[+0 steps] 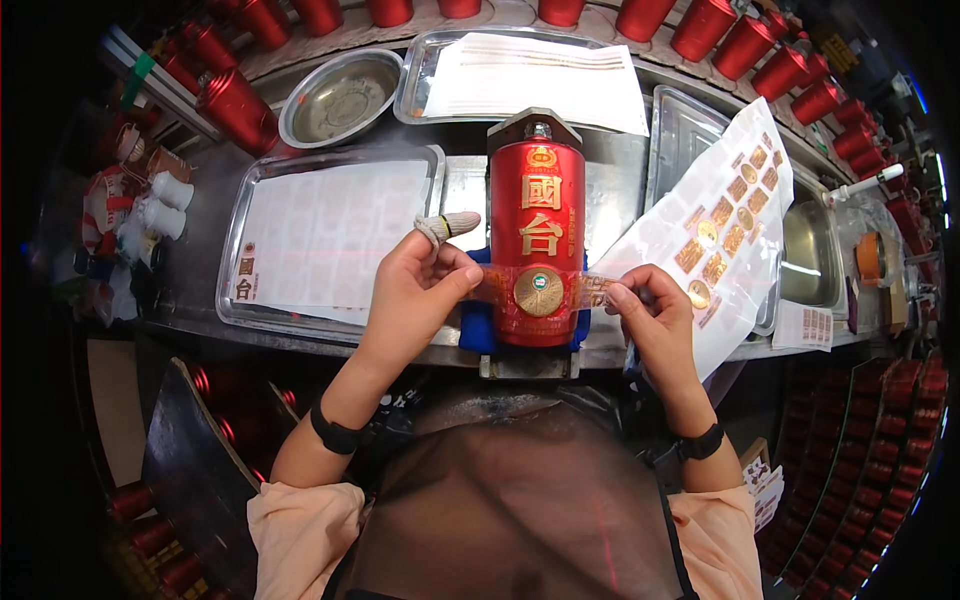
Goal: Applying and smoothing decorative labels onto red metal canisters at an industrial workstation.
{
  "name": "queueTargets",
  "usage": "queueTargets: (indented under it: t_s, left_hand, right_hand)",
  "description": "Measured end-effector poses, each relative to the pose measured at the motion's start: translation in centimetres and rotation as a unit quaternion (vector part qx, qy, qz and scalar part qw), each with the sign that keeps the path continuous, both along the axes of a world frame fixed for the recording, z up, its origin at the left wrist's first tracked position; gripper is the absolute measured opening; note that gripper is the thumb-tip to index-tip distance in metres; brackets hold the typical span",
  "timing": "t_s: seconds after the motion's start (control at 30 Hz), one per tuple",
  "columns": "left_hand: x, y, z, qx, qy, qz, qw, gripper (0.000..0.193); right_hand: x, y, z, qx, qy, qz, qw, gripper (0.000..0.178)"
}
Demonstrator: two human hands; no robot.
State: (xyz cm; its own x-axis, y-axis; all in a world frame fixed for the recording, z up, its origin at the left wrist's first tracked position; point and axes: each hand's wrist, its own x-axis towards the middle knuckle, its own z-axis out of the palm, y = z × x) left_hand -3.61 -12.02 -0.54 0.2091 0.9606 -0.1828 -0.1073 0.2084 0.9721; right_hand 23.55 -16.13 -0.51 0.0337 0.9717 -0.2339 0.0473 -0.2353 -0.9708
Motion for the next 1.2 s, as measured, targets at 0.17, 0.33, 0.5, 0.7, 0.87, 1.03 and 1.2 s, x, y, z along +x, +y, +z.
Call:
queueTargets:
  t_s: [0.17, 0.33, 0.5, 0.7, 0.87, 1.03, 1.2]
  left_hand:
    - [0.1, 0.1, 0.0, -0.001, -0.002, -0.001, 1.000, 0.049]
    - [0.3, 0.2, -0.3, 0.002, 0.006, -0.001, 1.000, 0.050]
    - [0.4, 0.1, -0.8, -0.012, -0.016, -0.001, 1.000, 0.050]
    - [-0.8, -0.1, -2.2, 0.030, 0.115, 0.044, 0.992, 0.060]
    - [0.8, -1.1, -0.2, 0.099, 0.077, -0.016, 0.992, 0.085]
    - [1.5, -1.4, -1.2, 0.148, 0.142, -0.089, 0.975, 0.105]
    - [1.2, -1.2, -1.2, 0.164, 0.147, -0.097, 0.970, 0.103]
  right_hand:
    - [-0.3, 0.4, 0.1, -0.011, -0.007, 0.009, 1.000, 0.015]
    - [-0.3, 0.7, -0.4, -0.004, -0.021, 0.023, 1.000, 0.015]
    - [-0.3, 0.7, -0.8, 0.003, -0.047, 0.024, 0.999, 0.014]
    - [-0.1, 0.5, -1.6, 0.018, -0.062, -0.049, 0.997, 0.021]
    - [-2.7, 0.4, 1.9, 0.035, -0.084, 0.012, 0.996, 0.049]
    - [-3.6, 0.3, 1.7, 0.036, -0.058, 0.069, 0.995, 0.074]
    - [-3.2, 0.5, 1.3, 0.021, -0.049, 0.083, 0.995, 0.071]
